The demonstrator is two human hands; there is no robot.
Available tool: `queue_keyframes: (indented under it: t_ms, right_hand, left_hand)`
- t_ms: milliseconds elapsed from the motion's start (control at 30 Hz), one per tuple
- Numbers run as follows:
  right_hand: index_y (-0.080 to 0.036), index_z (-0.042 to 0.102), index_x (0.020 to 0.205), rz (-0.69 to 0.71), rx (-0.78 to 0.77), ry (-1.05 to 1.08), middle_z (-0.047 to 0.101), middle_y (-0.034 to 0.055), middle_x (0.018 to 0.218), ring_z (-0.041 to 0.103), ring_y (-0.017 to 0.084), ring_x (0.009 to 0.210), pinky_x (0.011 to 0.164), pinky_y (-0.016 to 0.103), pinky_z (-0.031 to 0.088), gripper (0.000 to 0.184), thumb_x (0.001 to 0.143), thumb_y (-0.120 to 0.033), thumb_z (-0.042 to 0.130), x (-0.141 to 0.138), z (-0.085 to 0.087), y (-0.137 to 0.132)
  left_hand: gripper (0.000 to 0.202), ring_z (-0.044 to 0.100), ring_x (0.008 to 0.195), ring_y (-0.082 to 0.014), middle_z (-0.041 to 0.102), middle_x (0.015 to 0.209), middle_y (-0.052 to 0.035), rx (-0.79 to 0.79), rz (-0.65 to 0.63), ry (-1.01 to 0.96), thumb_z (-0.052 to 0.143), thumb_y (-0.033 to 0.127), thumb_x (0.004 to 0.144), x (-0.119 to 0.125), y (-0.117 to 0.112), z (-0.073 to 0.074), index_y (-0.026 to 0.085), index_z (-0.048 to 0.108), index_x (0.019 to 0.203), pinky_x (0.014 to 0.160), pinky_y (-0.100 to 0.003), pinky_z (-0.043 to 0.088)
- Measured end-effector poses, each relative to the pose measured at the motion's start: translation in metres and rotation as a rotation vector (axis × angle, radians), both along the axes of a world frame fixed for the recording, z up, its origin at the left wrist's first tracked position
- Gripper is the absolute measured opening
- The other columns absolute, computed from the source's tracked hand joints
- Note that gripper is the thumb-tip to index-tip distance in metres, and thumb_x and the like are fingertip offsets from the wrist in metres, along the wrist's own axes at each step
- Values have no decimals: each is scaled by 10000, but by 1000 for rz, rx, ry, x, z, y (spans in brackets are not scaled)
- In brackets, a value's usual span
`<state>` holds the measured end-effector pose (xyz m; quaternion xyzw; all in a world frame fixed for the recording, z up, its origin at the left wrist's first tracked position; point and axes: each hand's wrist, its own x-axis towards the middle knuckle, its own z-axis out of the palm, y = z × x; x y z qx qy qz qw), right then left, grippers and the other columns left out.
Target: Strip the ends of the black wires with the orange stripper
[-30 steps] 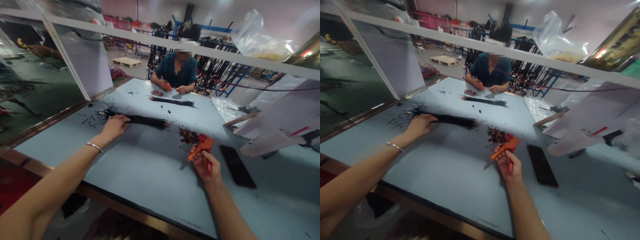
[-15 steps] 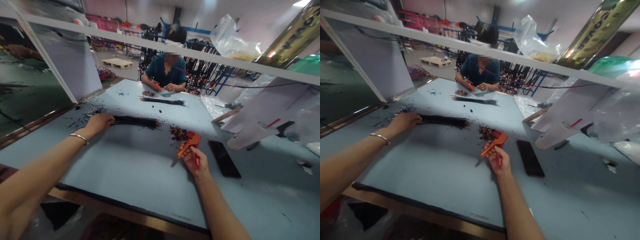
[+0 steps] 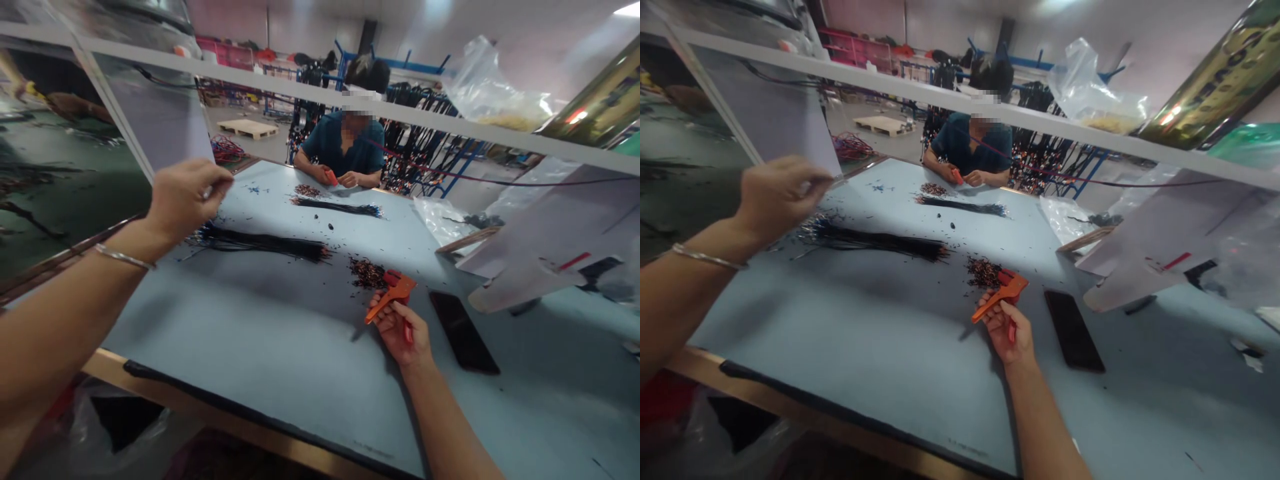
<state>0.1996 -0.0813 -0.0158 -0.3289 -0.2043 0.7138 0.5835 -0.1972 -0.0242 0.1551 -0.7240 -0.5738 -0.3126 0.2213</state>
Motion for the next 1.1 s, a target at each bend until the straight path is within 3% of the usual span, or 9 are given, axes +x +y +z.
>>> queue_keyframes:
  t_ms: [167, 233, 300, 400, 533, 733, 900, 1000, 1100]
  right_hand:
    - [-163, 721, 831, -4, 4, 64, 755, 70, 837, 715, 193, 781, 758, 316, 595, 160, 678, -178, 680, -2, 0, 1]
    - [-160, 715, 828, -3, 5, 79, 756, 71, 825, 719, 193, 779, 749, 312, 597, 153, 680, -169, 675, -2, 0, 1]
    - [-156, 712, 829, 2, 0, 86, 757, 75, 827, 721, 193, 790, 756, 309, 597, 149, 686, -162, 668, -3, -1, 2]
    - [-155, 711, 820, -4, 0, 95, 758, 78, 828, 722, 194, 788, 756, 312, 598, 142, 686, -154, 661, -3, -2, 3]
    - [-161, 711, 802, -22, -8, 107, 758, 73, 820, 725, 200, 782, 744, 320, 602, 138, 673, -150, 662, -2, -2, 3]
    - [-153, 711, 845, 7, 17, 80, 756, 80, 854, 726, 201, 805, 779, 324, 598, 153, 701, -153, 657, 2, -5, 3]
    - [-162, 712, 850, 26, 0, 73, 756, 75, 841, 721, 220, 821, 797, 370, 593, 149, 713, -151, 653, 2, -6, 5]
    - [-161, 710, 862, 30, 7, 71, 755, 74, 835, 716, 219, 835, 816, 372, 583, 158, 716, -154, 649, 1, -7, 5]
    - [-154, 708, 877, 43, 24, 71, 752, 73, 865, 711, 209, 830, 816, 347, 574, 166, 722, -151, 648, -1, -5, 5]
  left_hand:
    - [350, 574, 769, -201, 665, 819, -72, -325, -308, 287, 354, 292, 940, 20, -32, -78, 214, 678, 835, 804, -369, 421]
    - [338, 586, 733, -207, 652, 776, -69, -453, -353, 336, 348, 213, 919, 13, -40, -106, 215, 672, 822, 771, -369, 426]
    - [261, 605, 740, -215, 670, 845, -74, -528, -330, 352, 417, 216, 888, 3, -43, -121, 212, 675, 845, 730, -357, 427]
    - [217, 629, 810, -232, 684, 893, -73, -598, -305, 386, 474, 209, 855, -2, -43, -119, 212, 684, 911, 749, -353, 435]
    - [215, 631, 879, -220, 685, 989, -64, -641, -390, 348, 504, 293, 886, 32, -39, -109, 223, 680, 990, 795, -334, 446]
    - [133, 640, 842, -196, 672, 910, -53, -783, -440, 216, 545, 253, 867, 89, -26, -130, 205, 667, 888, 705, -267, 448]
    - [137, 636, 839, -208, 659, 898, -68, -751, -458, 274, 514, 215, 867, 91, -21, -139, 188, 648, 852, 680, -266, 442]
    - [148, 631, 831, -215, 650, 916, -88, -714, -443, 278, 484, 199, 875, 91, -20, -134, 172, 626, 849, 677, -279, 445]
    - [179, 627, 772, -197, 655, 960, -101, -656, -425, 110, 425, 188, 890, 98, -13, -125, 163, 600, 917, 664, -283, 444]
